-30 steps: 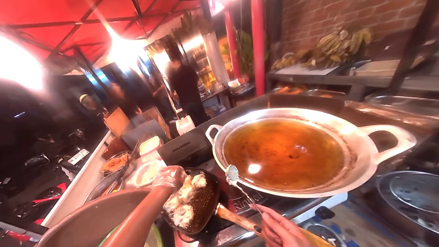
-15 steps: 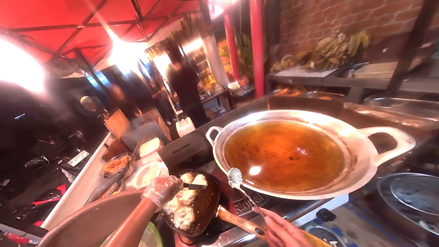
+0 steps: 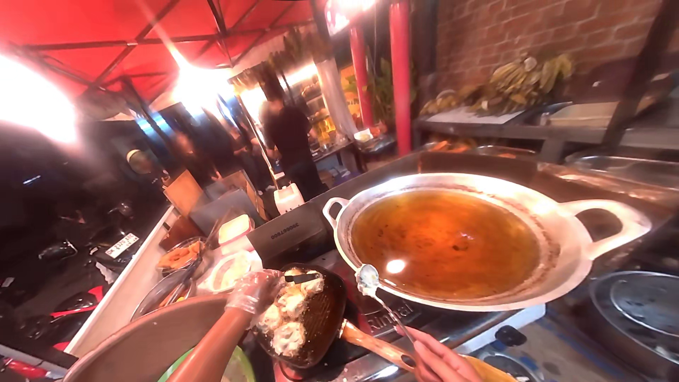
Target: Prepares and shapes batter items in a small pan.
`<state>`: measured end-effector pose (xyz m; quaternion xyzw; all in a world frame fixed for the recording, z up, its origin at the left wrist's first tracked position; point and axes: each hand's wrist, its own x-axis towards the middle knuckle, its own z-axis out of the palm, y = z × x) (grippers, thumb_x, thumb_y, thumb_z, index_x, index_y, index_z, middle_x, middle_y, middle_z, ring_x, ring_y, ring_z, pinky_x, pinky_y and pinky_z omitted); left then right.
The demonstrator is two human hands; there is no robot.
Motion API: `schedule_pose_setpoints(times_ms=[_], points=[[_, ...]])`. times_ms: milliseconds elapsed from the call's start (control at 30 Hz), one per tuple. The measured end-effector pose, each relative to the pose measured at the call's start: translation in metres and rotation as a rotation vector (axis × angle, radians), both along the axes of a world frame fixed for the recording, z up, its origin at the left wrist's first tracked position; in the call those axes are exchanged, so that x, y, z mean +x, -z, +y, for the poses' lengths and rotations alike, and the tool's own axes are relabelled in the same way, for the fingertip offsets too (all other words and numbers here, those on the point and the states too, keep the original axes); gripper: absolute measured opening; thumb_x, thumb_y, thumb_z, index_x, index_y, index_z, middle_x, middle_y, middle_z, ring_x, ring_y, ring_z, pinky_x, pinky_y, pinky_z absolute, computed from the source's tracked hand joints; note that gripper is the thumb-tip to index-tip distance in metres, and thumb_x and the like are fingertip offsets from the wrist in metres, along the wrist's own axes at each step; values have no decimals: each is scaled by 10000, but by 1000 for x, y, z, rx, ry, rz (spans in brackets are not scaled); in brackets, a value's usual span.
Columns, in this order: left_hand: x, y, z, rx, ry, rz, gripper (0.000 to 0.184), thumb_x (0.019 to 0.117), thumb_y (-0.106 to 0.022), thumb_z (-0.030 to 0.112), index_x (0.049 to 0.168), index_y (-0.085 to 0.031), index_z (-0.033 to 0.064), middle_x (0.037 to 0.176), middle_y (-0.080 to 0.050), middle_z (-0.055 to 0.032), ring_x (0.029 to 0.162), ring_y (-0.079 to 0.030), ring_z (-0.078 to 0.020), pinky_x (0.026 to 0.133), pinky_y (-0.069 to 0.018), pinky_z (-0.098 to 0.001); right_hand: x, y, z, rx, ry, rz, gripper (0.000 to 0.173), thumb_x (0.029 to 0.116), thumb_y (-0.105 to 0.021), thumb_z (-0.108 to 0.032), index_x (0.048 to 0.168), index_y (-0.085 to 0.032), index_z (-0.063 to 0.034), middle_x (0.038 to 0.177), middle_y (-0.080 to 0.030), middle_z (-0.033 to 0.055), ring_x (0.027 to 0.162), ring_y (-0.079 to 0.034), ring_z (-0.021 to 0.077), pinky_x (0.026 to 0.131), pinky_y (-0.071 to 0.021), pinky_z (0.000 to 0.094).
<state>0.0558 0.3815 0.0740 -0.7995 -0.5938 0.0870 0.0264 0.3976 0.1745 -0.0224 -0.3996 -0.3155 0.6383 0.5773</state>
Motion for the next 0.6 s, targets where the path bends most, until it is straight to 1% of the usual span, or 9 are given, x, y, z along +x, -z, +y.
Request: schedule_pose_setpoints(times_ms=[67, 167, 233, 300, 400, 467, 533, 600], points=[[-14, -6, -3, 9, -5, -22, 410, 1018, -503, 537, 1336, -658, 330, 1271, -699, -20, 1196, -651, -254, 1036, -492, -564, 0, 0, -1, 1, 6, -3, 382, 1096, -374, -158, 1420, -548, -54, 631, -375, -64, 451, -329, 56, 408, -308, 226], [-32, -19, -8, 13, 49, -16, 392, 1020, -519, 508, 1335, -665, 326, 1264, -697, -22, 1205, -640, -240, 1066, -473, -523, 1, 2, -2, -7, 6, -22, 382, 1098, -378, -169, 1422, -549, -61, 636, -380, -63, 455, -335, 58, 410, -309, 229], [-39, -24, -8, 1, 59, -4, 409, 1017, -520, 529, 1309, -686, 296, 1244, -701, -25, 1203, -637, -226, 1085, -460, -495, 1, 4, -3, -12, 5, -29, 382, 1102, -373, -178, 1418, -555, -66, 636, -380, -64, 452, -332, 57, 405, -304, 227], [-36, -34, -12, -74, -9, 41, 447, 1021, -489, 559, 1304, -686, 273, 1251, -696, -31, 1228, -622, -229, 1110, -438, -495, 0, 4, -2, -18, -4, -38, 382, 1104, -374, -183, 1419, -559, -69, 636, -383, -59, 451, -335, 61, 401, -308, 229], [-29, -43, -12, -125, -80, 71, 445, 1003, -476, 599, 1222, -716, 294, 1167, -727, -25, 1156, -657, -241, 1034, -490, -537, -4, 3, -1, -23, -17, -45, 383, 1101, -374, -177, 1416, -561, -66, 637, -381, -59, 448, -329, 61, 396, -301, 229], [-27, -43, -8, -148, -91, 92, 462, 989, -477, 609, 1206, -721, 282, 1179, -721, -34, 1173, -649, -257, 1041, -480, -557, -5, 4, -1, -17, -24, -49, 381, 1099, -380, -173, 1417, -562, -66, 632, -378, -60, 448, -327, 62, 397, -300, 232], [-25, -40, -4, -149, -88, 125, 465, 962, -487, 626, 1192, -723, 299, 1185, -721, -23, 1189, -642, -258, 1055, -468, -569, -6, 4, 0, -14, -28, -47, 381, 1099, -388, -176, 1419, -562, -64, 628, -373, -59, 448, -324, 65, 399, -298, 237], [-23, -37, -1, -133, -67, 134, 446, 946, -515, 622, 1161, -735, 298, 1158, -727, -28, 1163, -653, -269, 1025, -482, -584, -7, 5, 0, -13, -25, -48, 375, 1101, -398, -186, 1414, -565, -66, 635, -375, -60, 455, -323, 64, 406, -297, 237]])
